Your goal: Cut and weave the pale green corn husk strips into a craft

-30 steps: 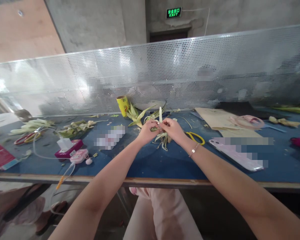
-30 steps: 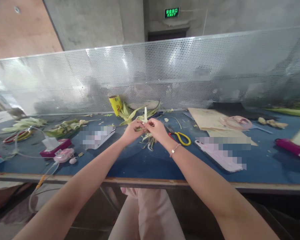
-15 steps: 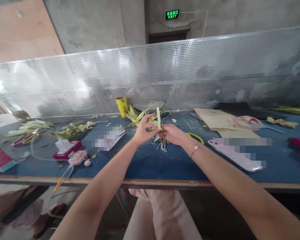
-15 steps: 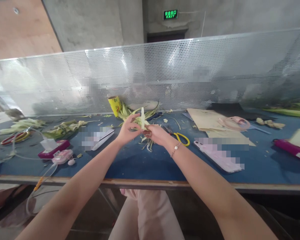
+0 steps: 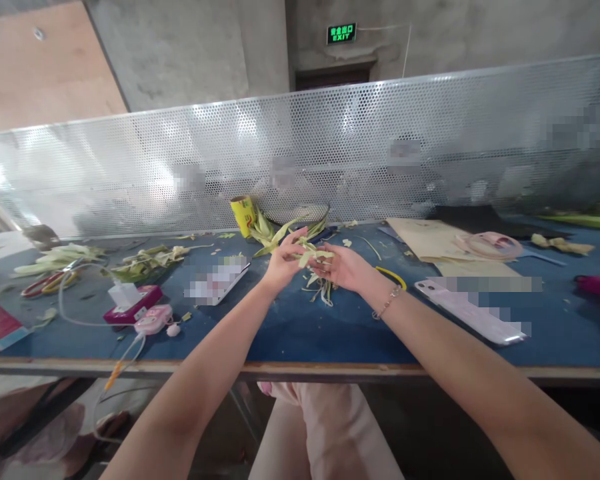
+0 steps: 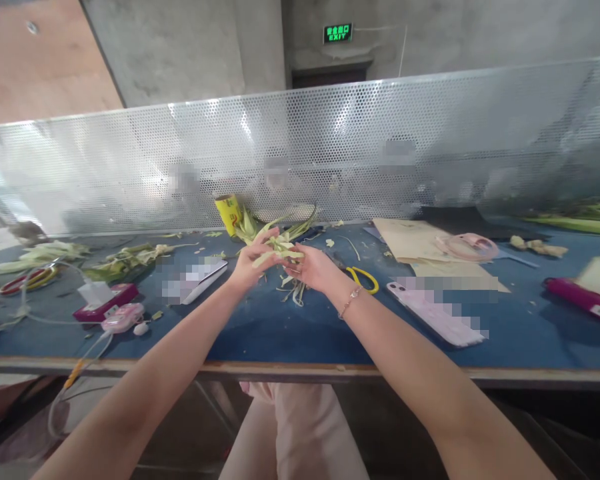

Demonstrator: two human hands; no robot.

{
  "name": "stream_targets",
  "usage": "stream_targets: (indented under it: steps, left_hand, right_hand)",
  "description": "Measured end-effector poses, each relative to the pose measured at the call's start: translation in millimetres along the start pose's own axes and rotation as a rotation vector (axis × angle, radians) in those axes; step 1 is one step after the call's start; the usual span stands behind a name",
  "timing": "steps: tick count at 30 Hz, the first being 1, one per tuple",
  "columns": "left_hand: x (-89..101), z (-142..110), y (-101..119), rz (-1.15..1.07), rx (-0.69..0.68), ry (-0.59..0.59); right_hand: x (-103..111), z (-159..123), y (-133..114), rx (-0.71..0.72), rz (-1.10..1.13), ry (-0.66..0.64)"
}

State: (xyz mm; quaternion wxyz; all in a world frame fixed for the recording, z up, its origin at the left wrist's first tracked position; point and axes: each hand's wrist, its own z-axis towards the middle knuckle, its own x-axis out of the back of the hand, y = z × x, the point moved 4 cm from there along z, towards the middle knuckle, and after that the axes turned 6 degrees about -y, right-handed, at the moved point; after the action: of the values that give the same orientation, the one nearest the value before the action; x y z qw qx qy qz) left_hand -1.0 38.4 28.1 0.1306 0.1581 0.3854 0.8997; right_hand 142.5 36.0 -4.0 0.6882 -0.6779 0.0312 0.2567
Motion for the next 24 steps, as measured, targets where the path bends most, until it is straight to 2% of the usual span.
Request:
stream_targets:
  steps: [5, 8, 10, 16, 21, 24]
  left_hand:
    - [2.2, 1.0, -12.3, -0.389, 0.183, 0.107]
    - [3.5, 0.4, -17.3, -0.51, 0.325, 0.14]
    - [4.2, 0.1, -17.1, -0.56, 0.366, 0.131]
    - [3.2, -0.2, -9.0, -0.586, 0.352, 0.028]
    - [2.4, -1.0, -13.9, -0.583, 0.391, 0.07]
    - [0.1, -1.2, -18.5, -0.576, 0.413, 0.041]
  right_hand:
    - [-1.7, 0.7, -1.7, 0.043, -0.133, -0.058]
    - [3.7, 4.3, -2.0, 0.09, -0.126, 0.006]
    - [7.8, 6.6, -1.1, 0.117, -0.116, 0.074]
    - [15.6, 12.3, -0.2, 0.216, -0.094, 0.179]
    - [17.3, 8.7, -10.7, 0.375, -0.134, 0.204]
    - [13.8, 2.2, -17.2, 0.461, -0.201, 0.228]
